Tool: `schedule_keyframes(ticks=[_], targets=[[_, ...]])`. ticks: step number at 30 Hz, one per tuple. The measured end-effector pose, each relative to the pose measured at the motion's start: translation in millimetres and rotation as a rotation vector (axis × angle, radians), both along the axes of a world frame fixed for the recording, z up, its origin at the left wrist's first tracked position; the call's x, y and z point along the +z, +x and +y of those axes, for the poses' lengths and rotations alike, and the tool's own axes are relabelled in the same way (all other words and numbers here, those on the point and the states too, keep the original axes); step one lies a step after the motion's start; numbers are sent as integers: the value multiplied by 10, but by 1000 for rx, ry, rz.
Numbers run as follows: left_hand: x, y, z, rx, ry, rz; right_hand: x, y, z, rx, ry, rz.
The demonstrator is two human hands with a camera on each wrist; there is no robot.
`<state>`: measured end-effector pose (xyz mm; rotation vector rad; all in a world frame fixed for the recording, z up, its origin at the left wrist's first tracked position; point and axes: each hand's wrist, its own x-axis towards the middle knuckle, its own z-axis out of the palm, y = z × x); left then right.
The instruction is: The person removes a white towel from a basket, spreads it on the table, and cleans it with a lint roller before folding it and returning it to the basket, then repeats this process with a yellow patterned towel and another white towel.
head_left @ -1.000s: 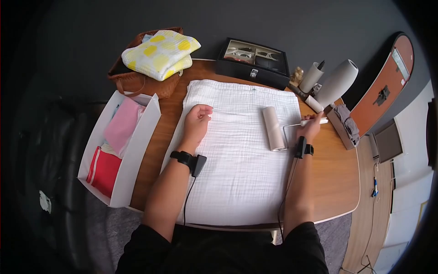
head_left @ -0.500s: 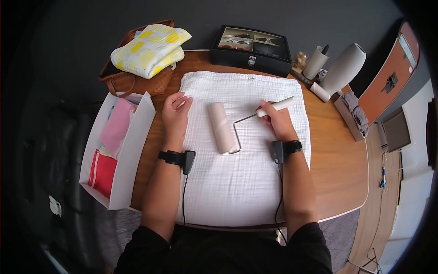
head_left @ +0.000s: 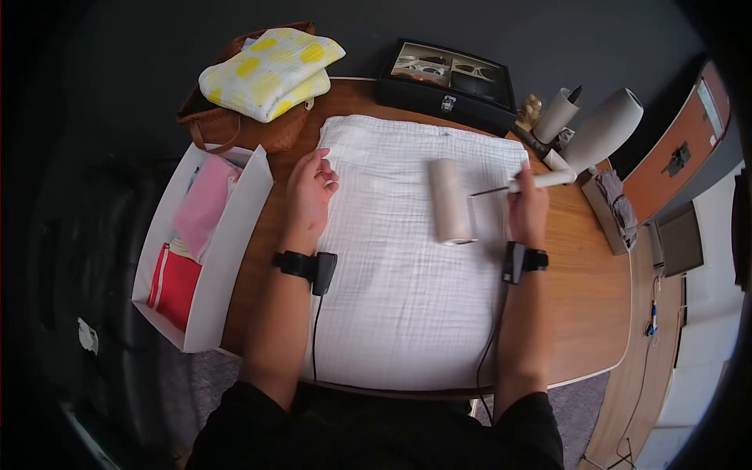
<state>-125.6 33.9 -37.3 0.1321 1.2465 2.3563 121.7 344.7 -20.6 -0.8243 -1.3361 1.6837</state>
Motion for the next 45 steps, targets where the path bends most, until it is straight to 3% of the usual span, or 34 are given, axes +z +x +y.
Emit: schedule_keyframes(ticks=[1, 3, 6, 10, 15, 17, 19, 23, 25, 27, 29, 33, 34, 37, 39, 43, 45], targets=[[-39, -34, -5, -15, 58, 5, -9, -120, -141, 77, 35, -15], [-151, -109, -36, -44, 171, 15, 29, -233, -457, 409, -82, 17], [-122, -98, -52, -25, 202, -6, -9, -353, -718, 707, -1, -73], [-26, 22, -78, -43, 140, 9, -53, -339, -617, 601, -50, -106], [-111, -14, -51, -94, 91, 46, -290, 66, 248, 126, -333, 257], [-90, 4, -50, -103, 81, 55, -230, 236, 415, -96, -330, 346], [-116, -1, -53, -104, 69, 66, -109, 265, 368, -197, -322, 369], [-183, -20, -18, -102, 38, 88, -211, 48, 143, 83, -296, 304], [-183, -26, 6, -99, 48, 78, 3, -164, -330, 286, -311, 110], [-151, -9, 8, -92, 83, 45, -9, -225, -504, 704, -195, -50], [-125, -2, -24, -86, 142, -13, 69, -245, -657, 847, -156, -72], [-162, -61, -51, -67, 162, -90, -103, -157, -362, 581, -269, 54], [-169, -64, -44, -66, 148, -98, -104, -119, -202, 391, -348, 59], [-193, -81, -2, -72, 88, -84, -146, 136, 223, 43, -418, 372], [-150, -53, 5, -75, 58, -80, -111, 227, 369, -357, -435, 437], [-174, -110, 7, -101, 85, -124, -82, 246, 261, -316, -332, 382], [-184, -114, -4, -112, 89, -138, -156, 177, 184, -3, -365, 409]])
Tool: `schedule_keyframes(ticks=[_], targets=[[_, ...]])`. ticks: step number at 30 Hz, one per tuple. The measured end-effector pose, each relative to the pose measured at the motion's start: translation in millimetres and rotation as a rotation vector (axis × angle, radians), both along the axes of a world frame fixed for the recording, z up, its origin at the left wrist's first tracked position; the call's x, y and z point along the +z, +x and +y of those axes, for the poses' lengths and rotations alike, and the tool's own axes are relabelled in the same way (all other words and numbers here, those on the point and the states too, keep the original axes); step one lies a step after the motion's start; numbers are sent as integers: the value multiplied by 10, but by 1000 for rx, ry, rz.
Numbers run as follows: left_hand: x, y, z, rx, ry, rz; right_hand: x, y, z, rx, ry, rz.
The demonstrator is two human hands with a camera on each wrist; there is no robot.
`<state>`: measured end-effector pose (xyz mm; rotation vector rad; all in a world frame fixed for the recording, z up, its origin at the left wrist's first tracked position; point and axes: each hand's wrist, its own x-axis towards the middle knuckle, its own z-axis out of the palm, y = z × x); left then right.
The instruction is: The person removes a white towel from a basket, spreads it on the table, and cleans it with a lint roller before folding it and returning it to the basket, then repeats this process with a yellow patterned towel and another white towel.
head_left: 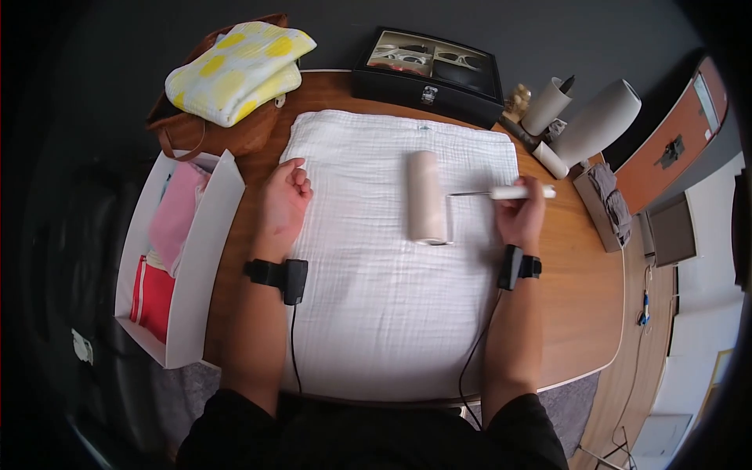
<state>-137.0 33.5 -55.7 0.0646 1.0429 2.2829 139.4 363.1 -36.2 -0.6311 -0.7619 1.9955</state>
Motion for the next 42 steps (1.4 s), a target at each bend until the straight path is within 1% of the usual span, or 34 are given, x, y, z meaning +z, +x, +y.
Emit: schedule_keyframes(ticks=[2, 4, 5, 6, 8, 11, 12, 13, 14, 15, 16, 18, 21, 22, 24, 26, 27, 28, 30, 33, 35, 37, 38, 39, 40, 41, 42], targets=[[13, -4, 6, 3, -7, -14, -31, -131, -151, 290, 34, -29], [29, 5, 3, 2, -11, -12, 162, -214, -422, 545, 161, -258], [29, 14, -5, -2, -17, -15, 172, -242, -472, 693, 214, -286], [35, 15, -10, -11, -22, -6, 190, -284, -537, 736, 276, -248], [44, 9, -12, -19, -20, 12, 235, -305, -567, 642, 257, -282], [45, 8, -23, -12, -17, 2, 52, -169, -225, 339, 193, -226], [42, 16, -33, -17, -26, -2, 6, -69, -62, 213, 153, -154], [45, 16, -38, -23, -32, -4, -72, 33, 120, 6, 82, -169], [60, -3, -25, -29, -34, -4, -81, 159, 225, -139, 27, -144], [65, -10, -17, -28, -34, 3, -55, 214, 294, -347, -56, -108], [56, 2, -18, -22, -34, 4, -56, 300, 382, -469, -93, -54], [39, 18, -19, -12, -35, 8, -31, 394, 418, -582, -102, -105], [35, 23, -12, -12, -46, 22, 43, 268, 256, -461, -60, -178], [30, 22, -11, -13, -50, 28, 35, 220, 150, -312, 62, -159], [14, 8, -16, -18, -51, 34, 0, 46, 30, -100, 189, -217], [-16, -17, -35, -22, -45, 31, 137, -15, -186, 252, 255, -224], [11, 0, -36, -22, -47, 42, 181, -47, -285, 339, 280, -297], [37, 28, -28, -22, -47, 52, 163, -58, -302, 448, 373, -349], [47, 38, -18, -19, -47, 77, 229, -23, -401, 637, 487, -346], [29, 30, 6, -6, -53, 98, 407, 88, -441, 932, 524, -198], [51, 33, 17, 9, -68, 79, 427, 101, -465, 1209, 436, 94], [-56, -37, -39, -45, -14, 98, 373, 28, -542, 1457, 302, 389], [-123, -74, -63, -72, 15, 108, 317, -91, -611, 1557, 338, 511], [-112, -68, -62, -79, 14, 108, 298, -138, -744, 1622, 278, 556], [-89, -58, -62, -88, 12, 109, 360, -192, -905, 1705, 276, 530], [-61, -50, -63, -96, 9, 112, 386, -313, -1121, 1779, 311, 579], [-30, -39, -62, -84, 23, 71, 381, -436, -1321, 1848, 401, 616]])
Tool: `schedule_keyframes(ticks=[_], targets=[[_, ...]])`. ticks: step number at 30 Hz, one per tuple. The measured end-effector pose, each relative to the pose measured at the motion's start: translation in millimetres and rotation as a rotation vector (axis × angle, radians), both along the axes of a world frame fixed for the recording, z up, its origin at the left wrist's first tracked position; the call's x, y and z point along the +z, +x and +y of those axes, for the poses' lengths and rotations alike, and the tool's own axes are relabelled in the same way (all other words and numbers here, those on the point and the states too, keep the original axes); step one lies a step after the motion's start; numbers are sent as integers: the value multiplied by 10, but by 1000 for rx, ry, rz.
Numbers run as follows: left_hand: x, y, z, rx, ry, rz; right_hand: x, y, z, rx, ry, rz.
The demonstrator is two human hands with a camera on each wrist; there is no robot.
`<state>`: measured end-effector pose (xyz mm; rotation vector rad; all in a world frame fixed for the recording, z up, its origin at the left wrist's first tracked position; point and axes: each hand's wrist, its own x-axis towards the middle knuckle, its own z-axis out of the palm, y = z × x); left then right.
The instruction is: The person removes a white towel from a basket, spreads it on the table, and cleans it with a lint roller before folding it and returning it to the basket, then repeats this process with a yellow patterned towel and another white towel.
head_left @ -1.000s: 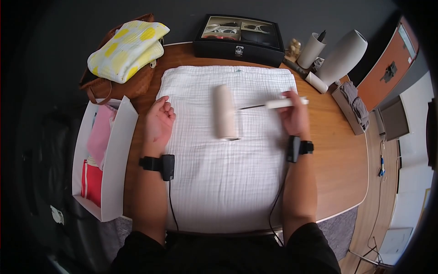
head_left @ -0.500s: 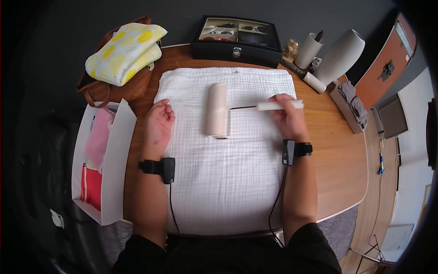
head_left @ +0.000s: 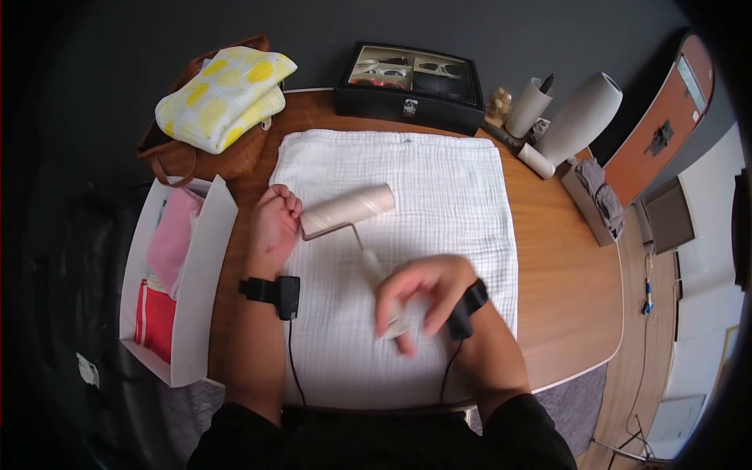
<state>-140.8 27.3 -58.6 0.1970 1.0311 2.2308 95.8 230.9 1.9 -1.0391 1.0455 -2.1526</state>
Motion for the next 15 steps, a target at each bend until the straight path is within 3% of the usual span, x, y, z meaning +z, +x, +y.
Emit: schedule_keyframes(ticks=[2, 5, 8, 12, 15], targets=[[59, 36, -2, 27, 20, -81, 105, -74, -310, 50, 144, 10], [63, 82, 27, 70, -12, -1, 212, -99, -538, 21, 303, 4], [-46, 73, 87, 153, 7, 77, 37, -114, -384, -200, 285, -12], [46, 103, 54, 124, 15, 6, -181, -142, -142, -676, 232, -282], [29, 73, 58, 109, 23, -9, -106, -142, -30, -778, 358, -387]])
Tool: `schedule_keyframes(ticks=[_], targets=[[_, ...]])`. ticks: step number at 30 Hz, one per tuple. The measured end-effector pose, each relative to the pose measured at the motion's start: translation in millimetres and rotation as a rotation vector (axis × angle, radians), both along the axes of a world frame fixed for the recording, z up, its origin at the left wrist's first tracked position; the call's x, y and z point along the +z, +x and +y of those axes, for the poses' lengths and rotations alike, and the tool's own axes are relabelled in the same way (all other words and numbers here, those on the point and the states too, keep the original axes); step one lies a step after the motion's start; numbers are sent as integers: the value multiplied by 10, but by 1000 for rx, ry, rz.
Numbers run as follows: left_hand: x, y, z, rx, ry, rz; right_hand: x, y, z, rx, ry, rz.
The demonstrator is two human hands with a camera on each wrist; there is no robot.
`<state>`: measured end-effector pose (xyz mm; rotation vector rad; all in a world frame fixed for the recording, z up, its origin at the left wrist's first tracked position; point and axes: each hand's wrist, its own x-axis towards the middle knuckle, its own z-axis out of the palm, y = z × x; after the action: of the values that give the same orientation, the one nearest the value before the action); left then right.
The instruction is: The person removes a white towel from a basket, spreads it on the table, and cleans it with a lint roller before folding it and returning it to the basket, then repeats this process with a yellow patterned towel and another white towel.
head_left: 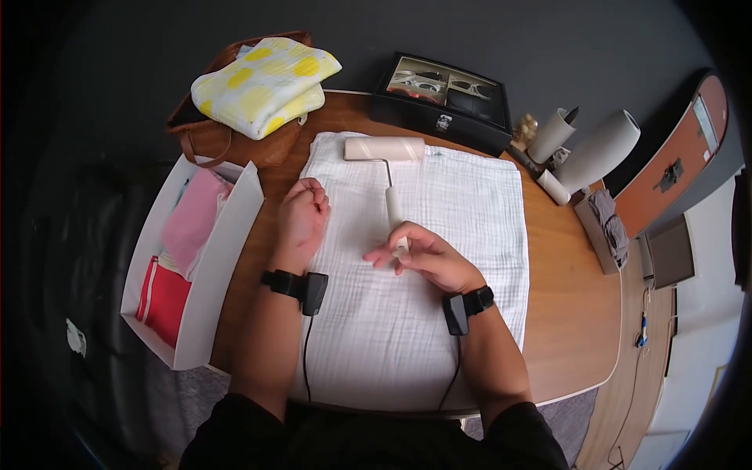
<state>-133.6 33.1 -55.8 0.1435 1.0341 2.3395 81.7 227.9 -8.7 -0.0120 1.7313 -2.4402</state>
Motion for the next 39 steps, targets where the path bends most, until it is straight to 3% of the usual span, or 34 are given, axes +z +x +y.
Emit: schedule_keyframes(ticks=[4, 7, 8, 11, 12, 15, 16, 19, 21, 23, 25, 29, 33, 39], targets=[[-16, -24, -30, 25, 54, -52, -18, 97, 10, 434, -334, 315], [16, -22, -12, 51, 46, -87, 53, 103, 75, 821, -346, 264], [31, -18, -15, 46, 42, -88, 39, 58, 51, 840, -349, 328], [32, -22, -17, 35, 32, -95, -107, 120, -4, 463, -321, 251], [30, -31, -18, 31, 28, -97, -150, 63, 10, 309, -148, 224], [28, -35, -26, 15, 32, -89, -129, 21, 59, 14, -64, -61], [26, -34, -22, 20, 26, -87, -111, 24, 91, 31, -42, 9], [18, -26, -6, 35, 10, -86, -132, 136, 276, 349, -214, 345], [14, -21, 4, 45, 7, -84, -74, 322, 408, 361, -340, 327], [2, -22, -1, 45, -6, -59, -156, 446, 638, 186, -245, 408], [-15, -24, 10, 43, -13, -34, -230, 493, 774, -124, -239, 466], [-99, -47, 31, 47, -28, 12, -156, 388, 941, -730, -300, 243], [-115, -40, 35, 48, -35, 40, -106, 291, 869, -1074, -405, 173], [-76, 15, 56, 41, -62, 64, -116, 405, 1050, -1303, -539, 315]])
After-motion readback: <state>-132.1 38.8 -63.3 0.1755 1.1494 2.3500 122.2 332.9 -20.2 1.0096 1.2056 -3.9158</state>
